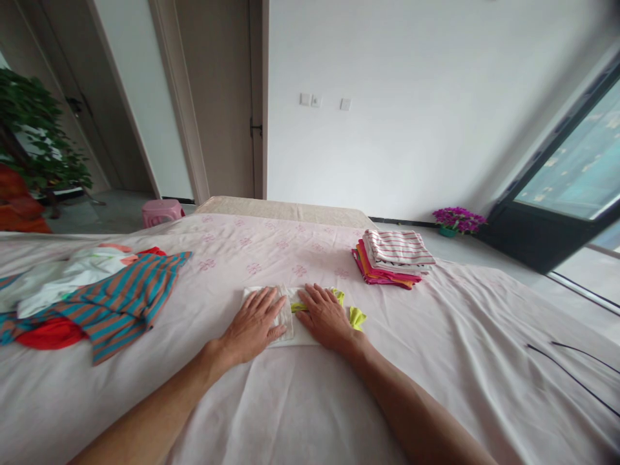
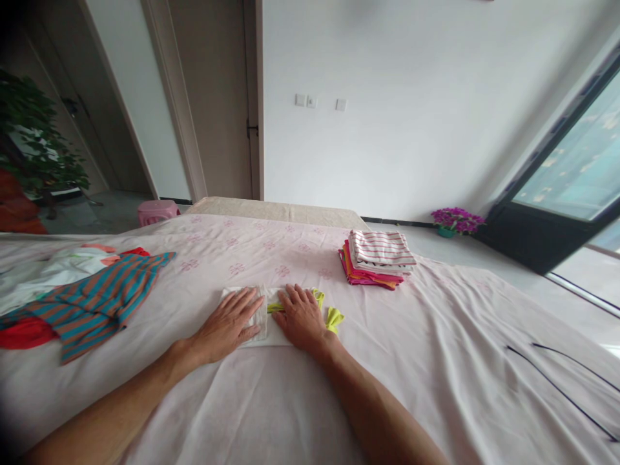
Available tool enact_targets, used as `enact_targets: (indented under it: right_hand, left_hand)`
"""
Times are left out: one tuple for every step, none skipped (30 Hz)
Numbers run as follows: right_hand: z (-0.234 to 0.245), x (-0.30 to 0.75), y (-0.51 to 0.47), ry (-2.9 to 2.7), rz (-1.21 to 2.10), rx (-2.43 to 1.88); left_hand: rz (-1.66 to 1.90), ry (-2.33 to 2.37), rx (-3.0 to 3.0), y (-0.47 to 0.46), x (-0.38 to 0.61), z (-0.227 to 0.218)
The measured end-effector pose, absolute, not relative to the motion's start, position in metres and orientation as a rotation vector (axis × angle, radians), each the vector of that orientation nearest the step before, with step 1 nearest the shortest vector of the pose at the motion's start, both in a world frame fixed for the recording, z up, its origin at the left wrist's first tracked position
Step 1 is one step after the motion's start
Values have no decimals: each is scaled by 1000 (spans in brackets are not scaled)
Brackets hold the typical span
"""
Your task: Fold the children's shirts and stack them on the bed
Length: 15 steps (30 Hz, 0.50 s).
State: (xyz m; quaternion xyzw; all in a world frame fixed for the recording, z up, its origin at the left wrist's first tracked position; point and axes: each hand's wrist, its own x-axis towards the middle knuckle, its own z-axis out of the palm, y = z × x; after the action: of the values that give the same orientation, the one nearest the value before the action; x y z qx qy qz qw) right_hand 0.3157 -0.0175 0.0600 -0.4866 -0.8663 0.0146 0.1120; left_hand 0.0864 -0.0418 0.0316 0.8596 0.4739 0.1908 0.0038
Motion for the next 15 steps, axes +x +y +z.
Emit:
enact_targets:
  right_hand:
    - [60,316,-17,-2543,43,-1426]
    - [59,316,-17,-2543,42,-1426]
    - [59,316,-17,-2544,43,-1427]
    - [59,316,-17,-2543,43,-1432]
    - [59,316,-17,-2543,42,-1435]
    - [59,316,-17,-2543,42,-1438]
    - [59,316,-17,-2544,42,-1437]
    - [59,316,-18,-2545,41,-1435]
    - [59,316,-18,-2544,38,-1432]
    - [60,316,-18,-2544,36,-1428]
    - [60,316,-18,-2544,34,-1426]
    - [59,316,-19,-2545,32,-1426]
    - [59,315,-19,-2545,31,-1428]
    - [59,315,-19,-2546,31,-1430]
    - [58,315,-19,-2546,30,-1435]
  left_hand:
    - [600,1459,2687,-43,86,32]
    - [608,1435,2673,-44,85,33]
    - [618,1411,2653,-45,85,33]
    - [632,1394,2623,-44,83,34]
    - [661,1395,2575,-43,82,33]
    - [705,1418,2511,-42,81,33]
    - [765,1463,2441,-40,79,31]
    - [830,1528,2375,-38,76,30]
    - [887,1612,2322,-36,74,28]
    - [922,1702,2291,-35,72,26]
    - [926,1786,2285,-34,71,24]
    - [898,1853,2298,-34,70,22]
    - [850,1898,2318,-34,69,20]
    - [795,1920,2339,-35,69,19]
    - [746,1923,2359,-35,69,18]
